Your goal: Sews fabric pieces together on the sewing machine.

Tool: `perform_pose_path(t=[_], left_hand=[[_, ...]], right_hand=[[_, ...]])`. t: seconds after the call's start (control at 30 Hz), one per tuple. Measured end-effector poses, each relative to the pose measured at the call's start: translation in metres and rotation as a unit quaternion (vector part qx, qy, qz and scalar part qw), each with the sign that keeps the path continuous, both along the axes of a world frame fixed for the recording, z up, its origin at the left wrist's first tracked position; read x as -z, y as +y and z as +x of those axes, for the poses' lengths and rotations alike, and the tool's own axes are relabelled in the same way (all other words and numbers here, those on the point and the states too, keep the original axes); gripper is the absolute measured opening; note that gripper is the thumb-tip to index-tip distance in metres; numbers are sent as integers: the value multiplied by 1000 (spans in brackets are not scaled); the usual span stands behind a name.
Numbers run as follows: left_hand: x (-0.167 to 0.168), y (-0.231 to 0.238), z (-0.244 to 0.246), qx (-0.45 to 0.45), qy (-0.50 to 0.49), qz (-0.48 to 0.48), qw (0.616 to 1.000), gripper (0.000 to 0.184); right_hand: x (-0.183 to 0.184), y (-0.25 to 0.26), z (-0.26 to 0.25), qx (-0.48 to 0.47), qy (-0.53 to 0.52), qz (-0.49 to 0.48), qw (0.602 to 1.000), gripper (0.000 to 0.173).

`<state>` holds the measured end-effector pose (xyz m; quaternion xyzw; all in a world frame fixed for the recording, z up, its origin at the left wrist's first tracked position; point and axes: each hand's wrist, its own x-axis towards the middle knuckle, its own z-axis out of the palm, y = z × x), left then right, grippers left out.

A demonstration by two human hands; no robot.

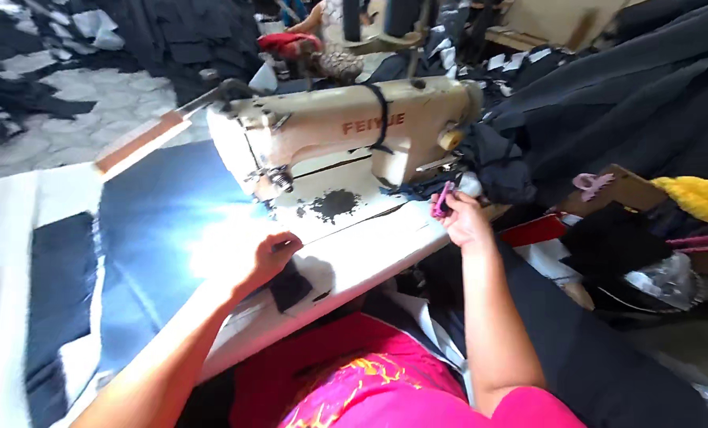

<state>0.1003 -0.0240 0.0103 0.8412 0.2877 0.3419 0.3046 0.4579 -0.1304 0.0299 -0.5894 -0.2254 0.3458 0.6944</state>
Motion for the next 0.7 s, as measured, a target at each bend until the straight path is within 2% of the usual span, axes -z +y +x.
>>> perform_pose_path(t=[0.07,0.17,0.23,0.3,0.37,0.5,0.7], left_hand=[[4,1,2,-13,-17,-25,999,8],[-3,-5,8,-39,-22,-45,998,10],[-7,-2,8,-43,0,-47,998,11],[-11,-1,8,-45,21,-46,998,11],[-17,-1,7,-43,44,-33,998,11],[-28,-4,4,-45,100,-22,994,14],[-24,-4,2,-47,105,16,993,14]], right_hand=[[-3,-7,-27,-100,-47,-3,994,23],[-8,-14,-75,-232,-155,-25,960,25],[-6,-15,-100,-277,-304,-37,911,25],[-6,-16,-122,-267,-469,-46,841,23],[-1,-15,-140,-248,-562,-29,789,15],[-3,-12,-163,-249,-600,-68,757,20],[-12,2,-177,-269,-605,-171,730,25]])
